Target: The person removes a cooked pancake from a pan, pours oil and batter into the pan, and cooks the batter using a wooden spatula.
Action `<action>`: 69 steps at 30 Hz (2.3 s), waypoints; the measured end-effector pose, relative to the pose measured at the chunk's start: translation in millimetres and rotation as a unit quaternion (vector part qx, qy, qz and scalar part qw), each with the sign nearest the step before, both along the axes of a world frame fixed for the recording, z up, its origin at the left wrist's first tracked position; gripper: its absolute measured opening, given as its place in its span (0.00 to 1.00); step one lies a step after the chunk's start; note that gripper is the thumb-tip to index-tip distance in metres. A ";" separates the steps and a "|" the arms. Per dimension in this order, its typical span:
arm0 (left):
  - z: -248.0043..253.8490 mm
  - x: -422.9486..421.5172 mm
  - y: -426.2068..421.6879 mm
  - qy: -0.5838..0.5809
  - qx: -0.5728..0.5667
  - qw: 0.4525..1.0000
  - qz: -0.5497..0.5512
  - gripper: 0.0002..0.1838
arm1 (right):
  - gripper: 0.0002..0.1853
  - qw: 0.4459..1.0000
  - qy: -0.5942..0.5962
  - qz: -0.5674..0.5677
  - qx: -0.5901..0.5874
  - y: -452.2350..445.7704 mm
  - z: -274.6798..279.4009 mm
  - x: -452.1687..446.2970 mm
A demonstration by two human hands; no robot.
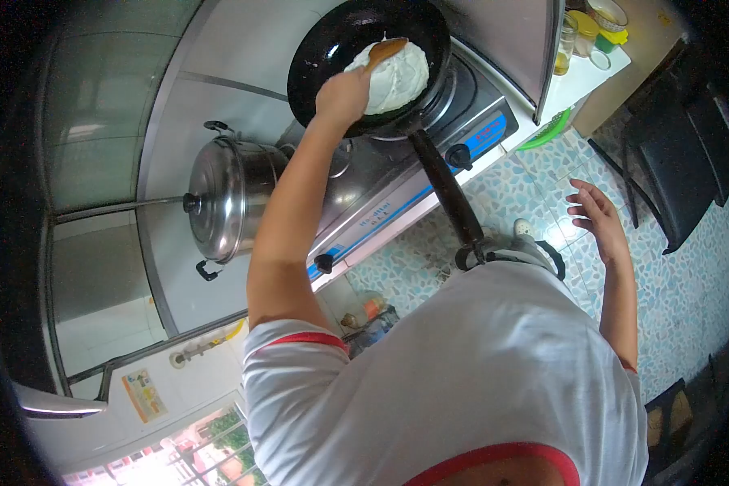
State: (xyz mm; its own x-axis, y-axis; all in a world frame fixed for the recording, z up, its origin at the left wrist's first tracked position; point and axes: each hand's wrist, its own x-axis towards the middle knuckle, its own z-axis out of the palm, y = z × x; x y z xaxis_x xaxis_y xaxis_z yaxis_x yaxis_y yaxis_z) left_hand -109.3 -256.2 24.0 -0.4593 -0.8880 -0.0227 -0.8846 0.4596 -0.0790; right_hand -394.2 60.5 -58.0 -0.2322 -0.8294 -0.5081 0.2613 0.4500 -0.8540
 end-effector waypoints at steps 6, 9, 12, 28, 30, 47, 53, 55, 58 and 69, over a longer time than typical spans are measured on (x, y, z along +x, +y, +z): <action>53.0 49.3 65.4 -0.080 0.070 0.994 -0.009 0.16 | 0.19 0.999 0.004 -0.030 0.023 18.1 -13.9 -10.6; 79.6 70.6 62.1 -0.112 0.044 0.992 0.029 0.15 | 0.19 0.999 0.004 -0.028 0.022 18.1 -15.1 -10.7; 69.1 88.2 22.6 -0.112 -0.027 0.993 0.027 0.16 | 0.20 1.000 0.013 -0.016 0.008 9.2 -10.5 -7.4; 86.0 28.2 86.6 -0.059 0.024 0.997 -0.040 0.14 | 0.21 0.999 0.035 -0.021 0.028 11.7 -11.3 -7.3; 90.0 35.1 68.4 -0.040 -0.007 0.998 -0.043 0.15 | 0.21 0.999 0.037 -0.019 0.021 10.3 -10.6 -7.5; 85.8 9.0 -1.2 0.183 0.055 0.979 -0.076 0.14 | 0.20 0.998 0.024 -0.056 0.029 23.2 -9.3 -14.8; 58.4 -22.3 -20.5 0.061 0.045 0.986 -0.149 0.14 | 0.20 0.997 0.027 -0.069 0.035 28.2 -12.4 -15.5; 51.8 -46.9 -27.1 0.063 0.082 0.983 -0.151 0.14 | 0.20 0.996 0.024 -0.075 0.033 28.5 -11.7 -16.2; 47.1 -76.1 -46.4 0.147 0.130 0.974 -0.114 0.18 | 0.21 0.996 0.022 -0.084 0.037 30.9 -10.9 -18.8; 30.8 -16.7 -141.0 0.462 0.031 0.878 0.123 0.21 | 0.20 0.993 0.009 -0.106 0.047 43.7 -19.1 -20.0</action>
